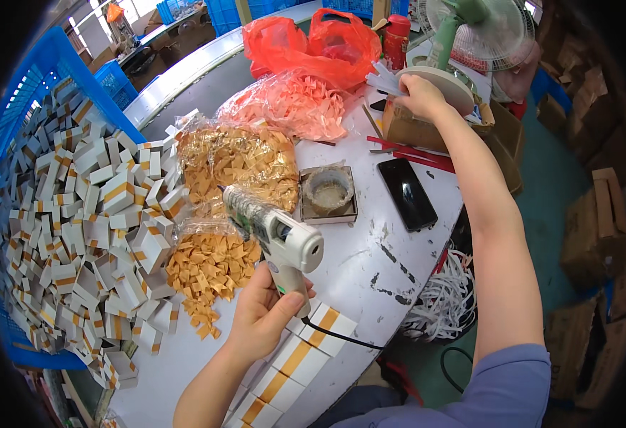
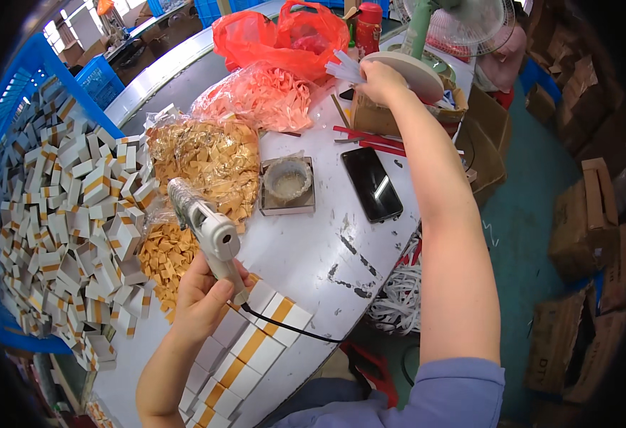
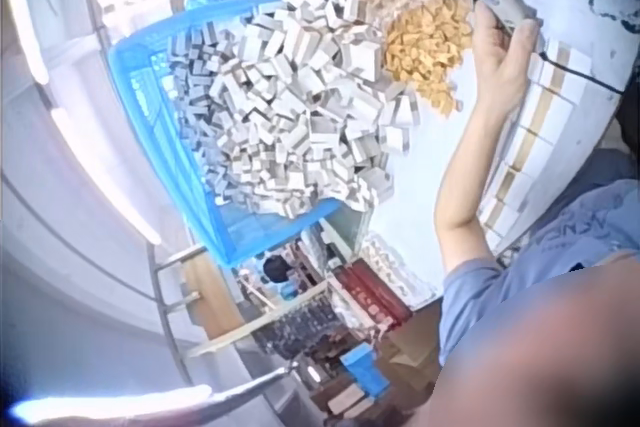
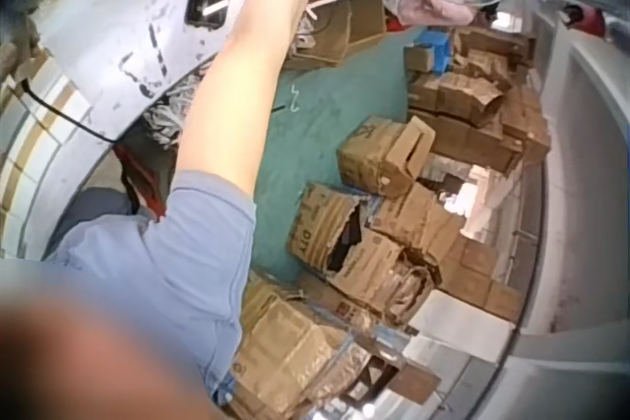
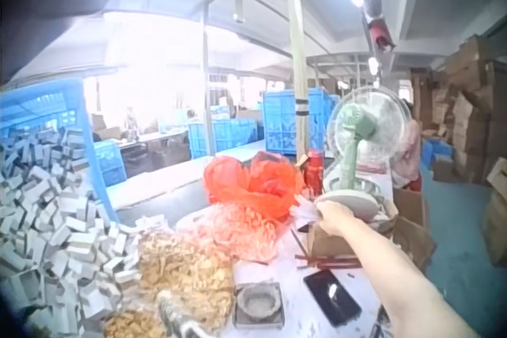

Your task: Gluing decorative bows onto small white gift boxes using a hot glue gun.

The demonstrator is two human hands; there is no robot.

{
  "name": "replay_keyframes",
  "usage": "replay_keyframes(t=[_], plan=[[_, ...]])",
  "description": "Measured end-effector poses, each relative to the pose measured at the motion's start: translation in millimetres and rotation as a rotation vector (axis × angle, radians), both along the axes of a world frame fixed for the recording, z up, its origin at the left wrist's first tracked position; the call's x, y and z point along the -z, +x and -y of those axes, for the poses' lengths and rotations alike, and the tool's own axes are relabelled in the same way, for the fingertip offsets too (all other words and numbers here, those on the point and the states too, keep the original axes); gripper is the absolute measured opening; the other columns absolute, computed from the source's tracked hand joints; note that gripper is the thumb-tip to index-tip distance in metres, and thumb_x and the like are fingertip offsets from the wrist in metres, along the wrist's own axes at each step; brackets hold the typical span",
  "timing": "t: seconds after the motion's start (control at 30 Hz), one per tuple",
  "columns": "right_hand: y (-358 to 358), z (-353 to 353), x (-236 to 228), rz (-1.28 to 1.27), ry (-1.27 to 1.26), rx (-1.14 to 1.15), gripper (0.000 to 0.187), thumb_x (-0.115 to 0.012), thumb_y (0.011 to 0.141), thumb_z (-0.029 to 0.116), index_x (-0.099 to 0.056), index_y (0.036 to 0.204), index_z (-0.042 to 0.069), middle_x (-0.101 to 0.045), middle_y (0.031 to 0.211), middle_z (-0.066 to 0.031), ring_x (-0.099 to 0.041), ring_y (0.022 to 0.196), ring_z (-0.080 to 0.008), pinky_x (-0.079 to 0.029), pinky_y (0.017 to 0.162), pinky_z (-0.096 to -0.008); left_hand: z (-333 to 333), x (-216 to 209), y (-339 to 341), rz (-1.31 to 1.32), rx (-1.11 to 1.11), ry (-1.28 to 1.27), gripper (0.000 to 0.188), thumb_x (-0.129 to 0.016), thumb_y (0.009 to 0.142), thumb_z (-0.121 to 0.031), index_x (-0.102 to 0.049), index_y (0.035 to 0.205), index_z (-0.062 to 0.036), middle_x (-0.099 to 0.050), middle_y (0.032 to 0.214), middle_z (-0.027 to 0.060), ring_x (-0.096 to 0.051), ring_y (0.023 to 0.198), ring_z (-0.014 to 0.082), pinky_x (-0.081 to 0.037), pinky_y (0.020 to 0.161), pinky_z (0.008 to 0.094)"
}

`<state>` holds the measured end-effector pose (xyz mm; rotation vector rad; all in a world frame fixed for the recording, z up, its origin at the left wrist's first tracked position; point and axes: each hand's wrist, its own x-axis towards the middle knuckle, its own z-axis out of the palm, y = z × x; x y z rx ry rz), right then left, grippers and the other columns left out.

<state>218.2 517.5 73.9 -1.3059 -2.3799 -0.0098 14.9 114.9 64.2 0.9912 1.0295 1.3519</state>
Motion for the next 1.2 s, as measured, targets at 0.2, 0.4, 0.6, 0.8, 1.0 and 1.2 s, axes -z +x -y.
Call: replay_keyframes(t=[0.2,0.4,0.6,0.8,1.0,1.2], plan=[[8,-3,1,0.021,-0.011,-0.024,0.021,-0.065,0.075,0.019,-0.053,0.078,0.003,-0.058,0.076,-0.0156,-0.057,0.075,-0.0320,-0.043,0.066,-0.0405,-16,-1,3,-0.006,0.021,0.051,0.029,-0.053,0.088,-0.012,-0.043,0.112,0.0004,-0.055,0.100,0.0095,-0.056,0.093,0.0168,-0.045,0.084,0.0310],[8,29,-30,-0.371,0.078,-0.319,0.022,-0.055,0.085,0.020,-0.063,0.099,0.006,-0.062,0.088,-0.0175,-0.060,0.079,-0.0322,-0.046,0.069,-0.0402,-27,-4,13,0.018,0.023,0.013,0.030,-0.052,0.089,-0.012,-0.043,0.115,-0.0001,-0.055,0.100,0.0093,-0.056,0.092,0.0161,-0.044,0.084,0.0306],[-17,196,-50,-0.441,0.343,-0.772,0.025,-0.061,0.081,0.014,-0.060,0.105,0.008,-0.063,0.084,-0.0118,-0.063,0.071,-0.0274,-0.051,0.059,-0.0341,-43,4,19,0.177,-0.033,-0.005,0.037,-0.051,0.091,-0.019,-0.039,0.122,-0.0027,-0.055,0.101,0.0090,-0.055,0.094,0.0169,-0.043,0.082,0.0297],[5,249,-55,-0.057,0.465,-0.568,0.031,-0.059,0.075,0.012,-0.057,0.106,0.008,-0.047,0.059,-0.0040,-0.052,0.050,-0.0179,-0.040,0.041,-0.0314,-35,0,33,0.171,-0.017,0.021,0.039,-0.053,0.090,-0.021,-0.039,0.122,-0.0030,-0.055,0.100,0.0082,-0.056,0.093,0.0174,-0.044,0.081,0.0293],[20,292,-58,0.155,0.606,-0.475,0.025,-0.056,0.071,0.011,-0.059,0.094,0.004,-0.044,0.058,-0.0025,-0.047,0.047,-0.0161,-0.038,0.041,-0.0290,-18,13,36,-0.353,-0.250,0.172,0.025,-0.057,0.086,-0.008,-0.046,0.108,-0.0025,-0.050,0.082,-0.0009,-0.046,0.069,0.0053,-0.039,0.061,0.0202],[34,316,-46,-0.516,-0.714,-0.519,0.021,-0.049,0.090,0.017,-0.057,0.084,0.000,-0.046,0.056,-0.0019,-0.046,0.051,-0.0099,-0.036,0.046,-0.0242,9,15,47,-0.524,-0.279,0.286,0.027,-0.060,0.084,-0.010,-0.048,0.107,-0.0006,-0.052,0.080,-0.0007,-0.045,0.065,0.0065,-0.039,0.059,0.0207]])
